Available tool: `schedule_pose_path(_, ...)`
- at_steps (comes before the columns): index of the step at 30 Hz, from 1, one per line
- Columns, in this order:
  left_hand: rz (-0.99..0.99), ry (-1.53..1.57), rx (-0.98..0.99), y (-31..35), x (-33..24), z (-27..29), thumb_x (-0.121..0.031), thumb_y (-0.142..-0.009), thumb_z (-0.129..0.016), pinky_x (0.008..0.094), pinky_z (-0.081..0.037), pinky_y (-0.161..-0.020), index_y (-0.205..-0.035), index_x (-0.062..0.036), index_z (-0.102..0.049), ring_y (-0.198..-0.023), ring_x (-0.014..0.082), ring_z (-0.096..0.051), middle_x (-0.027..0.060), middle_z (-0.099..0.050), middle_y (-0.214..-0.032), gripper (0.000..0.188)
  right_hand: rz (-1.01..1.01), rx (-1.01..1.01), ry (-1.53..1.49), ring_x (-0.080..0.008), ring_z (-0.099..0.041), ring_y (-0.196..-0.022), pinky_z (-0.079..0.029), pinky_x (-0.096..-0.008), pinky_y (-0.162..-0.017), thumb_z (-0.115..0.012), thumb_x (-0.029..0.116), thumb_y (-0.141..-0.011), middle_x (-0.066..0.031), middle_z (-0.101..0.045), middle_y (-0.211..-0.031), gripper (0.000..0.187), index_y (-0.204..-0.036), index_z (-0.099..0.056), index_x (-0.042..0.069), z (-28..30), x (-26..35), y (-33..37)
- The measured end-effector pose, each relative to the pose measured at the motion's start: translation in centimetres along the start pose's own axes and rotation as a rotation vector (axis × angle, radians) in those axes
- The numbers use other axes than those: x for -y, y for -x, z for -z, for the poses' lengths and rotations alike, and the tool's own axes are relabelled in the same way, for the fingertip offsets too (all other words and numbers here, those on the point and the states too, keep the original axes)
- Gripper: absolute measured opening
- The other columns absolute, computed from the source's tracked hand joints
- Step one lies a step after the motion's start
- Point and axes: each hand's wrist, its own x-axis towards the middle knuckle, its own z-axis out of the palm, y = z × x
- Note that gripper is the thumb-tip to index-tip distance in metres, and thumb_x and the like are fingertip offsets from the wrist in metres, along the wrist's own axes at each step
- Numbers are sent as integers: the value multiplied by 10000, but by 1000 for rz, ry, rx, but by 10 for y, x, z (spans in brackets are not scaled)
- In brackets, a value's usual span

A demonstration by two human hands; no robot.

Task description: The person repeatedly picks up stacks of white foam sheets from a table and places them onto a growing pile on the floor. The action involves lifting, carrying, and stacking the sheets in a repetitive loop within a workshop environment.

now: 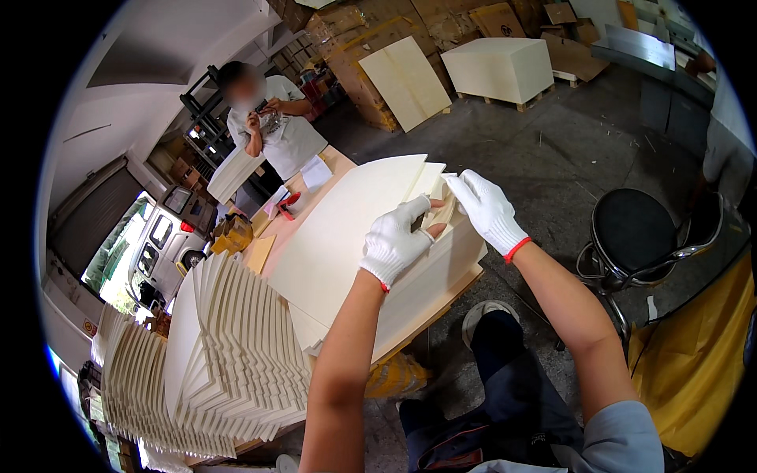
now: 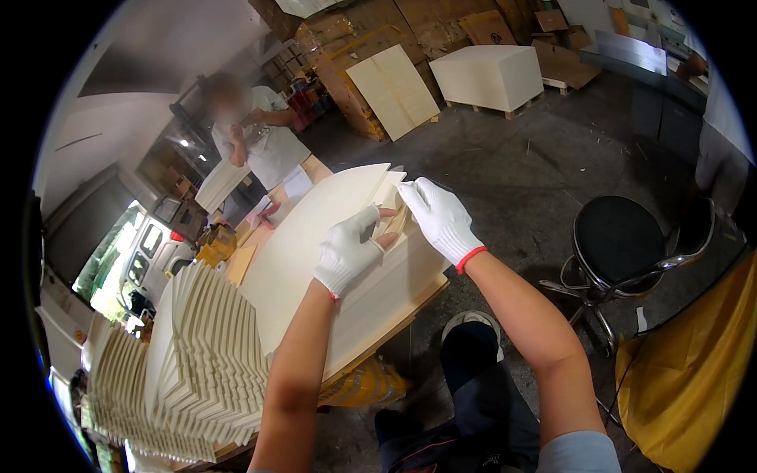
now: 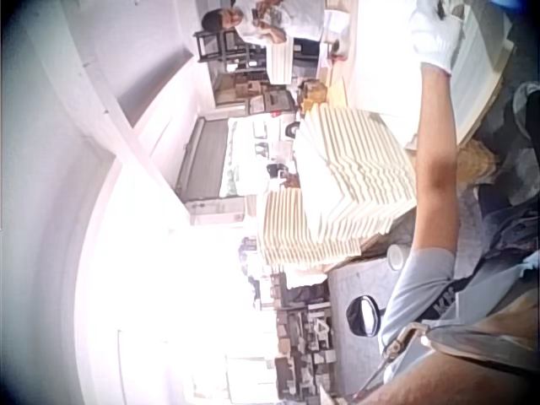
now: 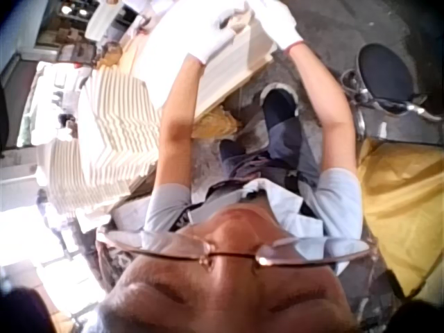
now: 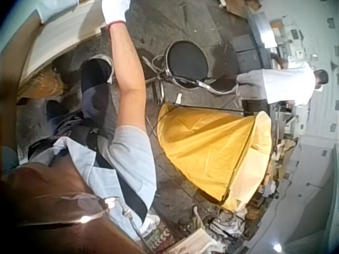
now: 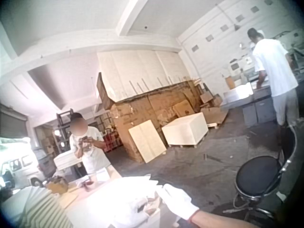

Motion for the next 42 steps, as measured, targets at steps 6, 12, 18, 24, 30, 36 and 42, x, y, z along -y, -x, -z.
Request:
schedule_pose_path(6,41,67,22,-1,-4,1,-356,-936,-742,412,-553,-938,-1307,-225,-713,-1088,347,-721,164,-753,-1185,394,-24,12,13,-356,-664,-837,-488,-437,-766,-470,549,-1066,-165,-678,-886,521,-1023,-642,60,4,3,1)
schedule_pose_path(12,42,50,21,0,-1,1,-327,-946,-722,412,-556,-923,-1313,-236,-712,-1061,351,-722,170,-753,-1148,378,-40,9,-26,-343,-660,-816,-482,-427,-766,-447,583,-1066,-148,-671,-837,572,-953,-631,53,3,8,3)
schedule_pose_path(18,-32,22,-55,1,6,-4,-277,-969,-674,429,-563,-871,-1333,-254,-696,-1004,368,-715,176,-741,-1117,365,-31,-15,-59,-344,-660,-835,-477,-429,-796,-387,669,-1054,-146,-667,-817,674,-919,-639,59,-2,1,3)
schedule_pose_path(24,-165,-109,-98,9,1,-6,-214,-964,-681,419,-563,-879,-1362,-213,-680,-1025,368,-724,186,-745,-1100,398,-105,20,-3,-314,-675,-816,-483,-412,-748,-427,710,-1025,-156,-681,-874,678,-974,-647,70,6,12,5)
schedule_pose_path(30,-174,-149,-206,21,-11,-1,-109,-877,-728,422,-571,-935,-1342,-204,-678,-1113,361,-711,145,-692,-1316,477,-530,437,-913,-194,-624,-618,-410,-285,-464,-516,633,-1039,-147,-683,-977,546,-1277,-579,145,-2,32,21)
schedule_pose_path(36,-451,-38,-643,122,30,-20,-28,-808,-712,459,-589,-788,-1123,-170,-762,-922,337,-716,83,-704,-1222,348,-568,580,-978,-173,-608,-605,-423,-264,-469,-628,393,-1044,-100,-673,-935,356,-1214,-591,82,-55,35,36)
schedule_pose_path(42,34,-155,-451,192,48,-32,-92,-799,-692,445,-581,-668,-1023,-199,-693,-940,293,-716,35,-714,-1208,248,-611,481,-968,-123,-545,-568,-386,-250,-440,-680,235,-1030,-10,-557,-757,194,-1102,-611,69,-69,36,42)
